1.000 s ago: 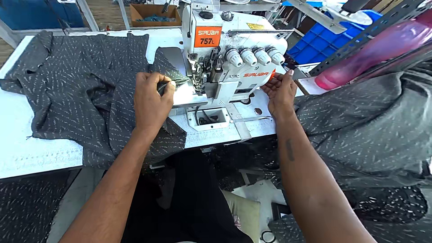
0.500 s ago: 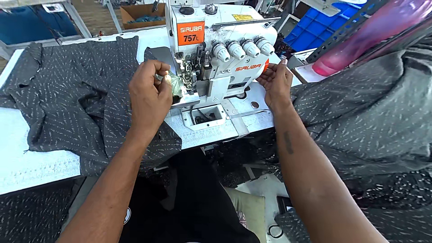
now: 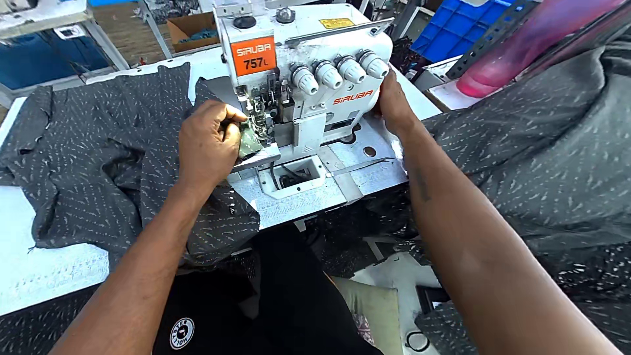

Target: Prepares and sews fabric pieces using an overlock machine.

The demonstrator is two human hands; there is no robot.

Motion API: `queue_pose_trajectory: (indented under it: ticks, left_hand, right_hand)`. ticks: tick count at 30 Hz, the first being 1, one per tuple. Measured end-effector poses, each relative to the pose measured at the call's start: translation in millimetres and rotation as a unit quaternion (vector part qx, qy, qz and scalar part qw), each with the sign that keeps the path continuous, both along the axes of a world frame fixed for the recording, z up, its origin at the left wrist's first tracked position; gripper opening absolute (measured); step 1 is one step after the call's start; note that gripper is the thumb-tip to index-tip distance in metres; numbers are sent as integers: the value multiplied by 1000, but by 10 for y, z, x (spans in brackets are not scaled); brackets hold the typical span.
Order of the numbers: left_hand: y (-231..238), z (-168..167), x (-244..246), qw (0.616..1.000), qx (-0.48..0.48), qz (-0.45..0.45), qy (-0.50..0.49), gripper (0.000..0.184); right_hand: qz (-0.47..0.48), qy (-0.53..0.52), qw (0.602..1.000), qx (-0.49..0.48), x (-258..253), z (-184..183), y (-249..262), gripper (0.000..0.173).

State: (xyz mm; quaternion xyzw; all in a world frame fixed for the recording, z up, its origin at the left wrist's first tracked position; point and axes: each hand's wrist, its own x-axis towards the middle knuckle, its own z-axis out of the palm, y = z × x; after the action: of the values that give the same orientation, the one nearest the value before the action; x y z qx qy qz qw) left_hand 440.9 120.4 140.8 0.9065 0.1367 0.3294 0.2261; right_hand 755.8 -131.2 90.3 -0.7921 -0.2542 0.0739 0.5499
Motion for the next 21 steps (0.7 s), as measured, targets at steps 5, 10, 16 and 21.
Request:
queue_pose_trajectory:
  ticks: [5,10,16,21]
  left_hand:
    - [109,-24,13,997,-28,-68,-33,18]
    - [104,-52,6,994,-46,-83,-60,20]
    - [93,-36,-1,995,-31,-78,-52,20]
    - [33,-27,-32,997,-34,-58,-43,19]
  right_hand:
    - [-1,65,997,-45,89,61,34,69]
    - [-1,118,991,-65,125,80,8,69]
    - [-17,178,969,-172,137,330,45,68]
    - [-27,196,956,-216,131,447,75,70]
